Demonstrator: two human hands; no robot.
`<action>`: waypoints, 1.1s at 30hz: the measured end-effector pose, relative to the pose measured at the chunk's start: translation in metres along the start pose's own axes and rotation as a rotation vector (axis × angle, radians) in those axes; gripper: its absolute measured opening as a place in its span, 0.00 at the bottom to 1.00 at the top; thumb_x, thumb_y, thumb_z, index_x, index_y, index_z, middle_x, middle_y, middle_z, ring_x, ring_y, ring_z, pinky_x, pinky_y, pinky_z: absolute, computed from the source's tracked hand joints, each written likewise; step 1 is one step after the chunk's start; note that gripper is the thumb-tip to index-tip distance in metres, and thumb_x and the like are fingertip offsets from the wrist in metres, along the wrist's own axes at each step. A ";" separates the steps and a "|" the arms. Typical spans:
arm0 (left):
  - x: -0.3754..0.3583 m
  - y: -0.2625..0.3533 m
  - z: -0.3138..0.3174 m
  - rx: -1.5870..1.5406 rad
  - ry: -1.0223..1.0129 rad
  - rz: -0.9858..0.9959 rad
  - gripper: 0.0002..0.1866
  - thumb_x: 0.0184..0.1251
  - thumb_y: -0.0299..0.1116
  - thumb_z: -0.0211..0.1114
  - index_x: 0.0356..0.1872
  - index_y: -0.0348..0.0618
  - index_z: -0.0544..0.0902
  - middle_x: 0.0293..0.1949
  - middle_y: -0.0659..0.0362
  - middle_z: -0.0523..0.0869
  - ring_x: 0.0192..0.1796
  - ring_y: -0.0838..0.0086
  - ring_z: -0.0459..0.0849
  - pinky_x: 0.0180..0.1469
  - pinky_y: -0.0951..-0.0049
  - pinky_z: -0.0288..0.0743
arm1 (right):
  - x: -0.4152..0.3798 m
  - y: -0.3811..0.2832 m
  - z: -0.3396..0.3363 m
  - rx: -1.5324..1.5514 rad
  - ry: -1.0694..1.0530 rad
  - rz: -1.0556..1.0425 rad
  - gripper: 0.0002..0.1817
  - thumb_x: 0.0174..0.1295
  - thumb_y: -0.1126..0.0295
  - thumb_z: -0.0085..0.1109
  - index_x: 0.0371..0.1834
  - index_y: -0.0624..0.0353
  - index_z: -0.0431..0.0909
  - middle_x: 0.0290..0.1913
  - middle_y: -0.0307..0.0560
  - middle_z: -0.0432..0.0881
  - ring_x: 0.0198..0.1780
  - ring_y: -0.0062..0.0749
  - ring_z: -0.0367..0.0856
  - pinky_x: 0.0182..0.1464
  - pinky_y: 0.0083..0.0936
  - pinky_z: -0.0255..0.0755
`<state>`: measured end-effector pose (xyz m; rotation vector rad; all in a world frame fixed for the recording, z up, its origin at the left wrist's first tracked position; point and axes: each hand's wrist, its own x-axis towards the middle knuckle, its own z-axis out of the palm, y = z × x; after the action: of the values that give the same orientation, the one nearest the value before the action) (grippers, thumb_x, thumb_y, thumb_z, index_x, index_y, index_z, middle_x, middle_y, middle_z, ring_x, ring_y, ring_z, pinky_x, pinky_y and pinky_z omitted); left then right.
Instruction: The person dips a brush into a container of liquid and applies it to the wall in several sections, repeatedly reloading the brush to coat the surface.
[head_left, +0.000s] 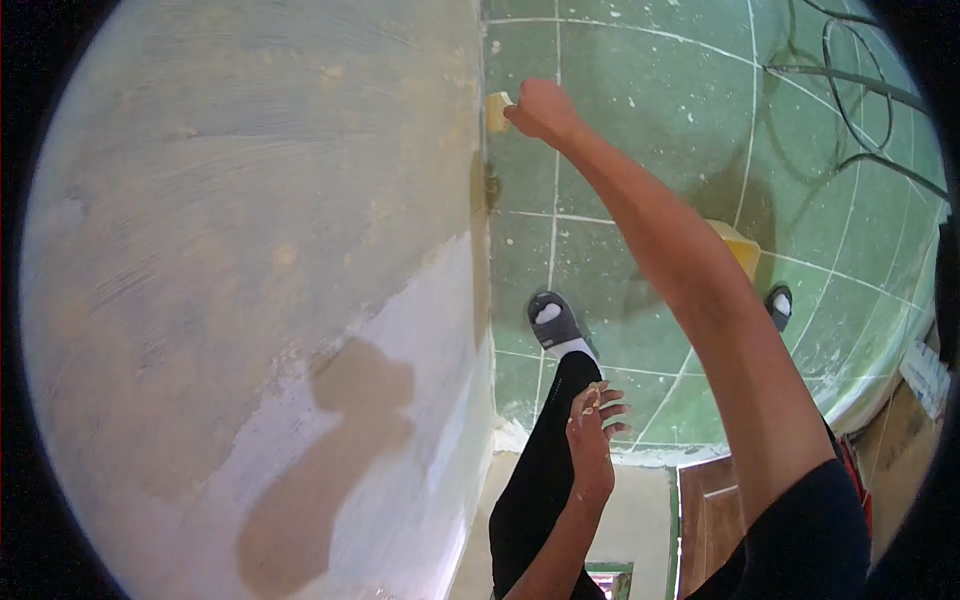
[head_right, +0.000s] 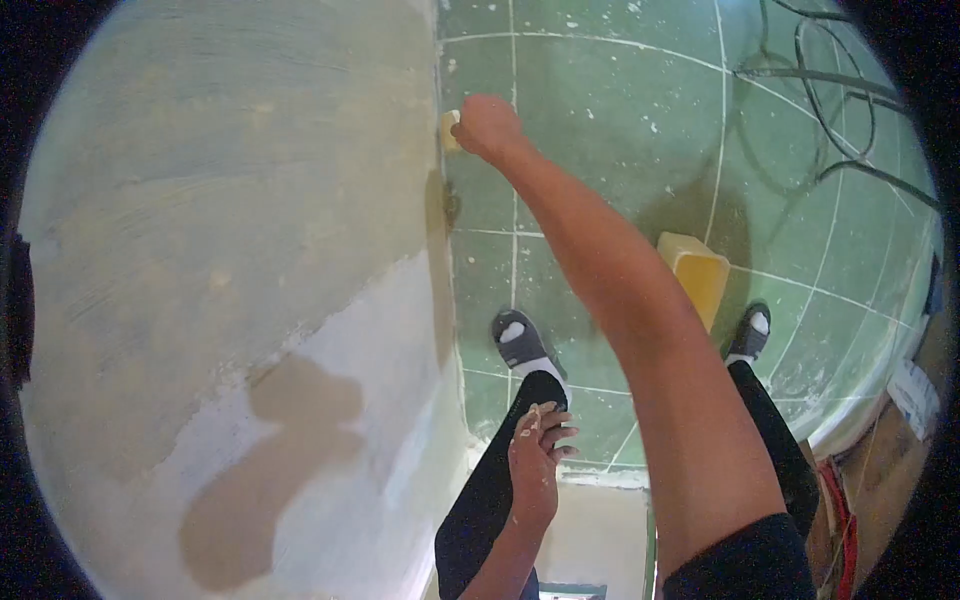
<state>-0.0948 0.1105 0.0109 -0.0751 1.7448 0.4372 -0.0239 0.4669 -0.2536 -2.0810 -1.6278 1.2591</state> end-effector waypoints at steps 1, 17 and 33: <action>0.002 0.001 -0.001 0.002 0.012 -0.004 0.24 0.78 0.49 0.51 0.59 0.38 0.75 0.48 0.54 0.84 0.46 0.68 0.84 0.42 0.68 0.78 | 0.013 -0.001 0.014 -0.005 0.006 -0.015 0.20 0.56 0.58 0.66 0.40 0.66 0.84 0.43 0.64 0.86 0.45 0.60 0.85 0.49 0.48 0.80; -0.002 0.008 0.006 -0.030 0.007 0.001 0.27 0.76 0.51 0.54 0.61 0.36 0.74 0.48 0.51 0.83 0.46 0.66 0.84 0.44 0.67 0.77 | 0.071 -0.002 -0.022 -0.053 0.122 -0.121 0.26 0.54 0.49 0.65 0.33 0.68 0.84 0.37 0.66 0.85 0.40 0.61 0.85 0.45 0.46 0.80; -0.003 0.007 -0.001 -0.005 -0.026 0.108 0.24 0.80 0.47 0.48 0.62 0.38 0.72 0.50 0.51 0.83 0.47 0.67 0.85 0.43 0.69 0.80 | 0.112 -0.017 -0.033 -0.062 0.189 -0.166 0.25 0.52 0.49 0.69 0.32 0.66 0.86 0.39 0.63 0.86 0.43 0.59 0.85 0.47 0.47 0.79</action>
<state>-0.0969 0.1157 0.0156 0.0211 1.7278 0.5198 -0.0092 0.5812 -0.2771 -1.9837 -1.7312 0.9406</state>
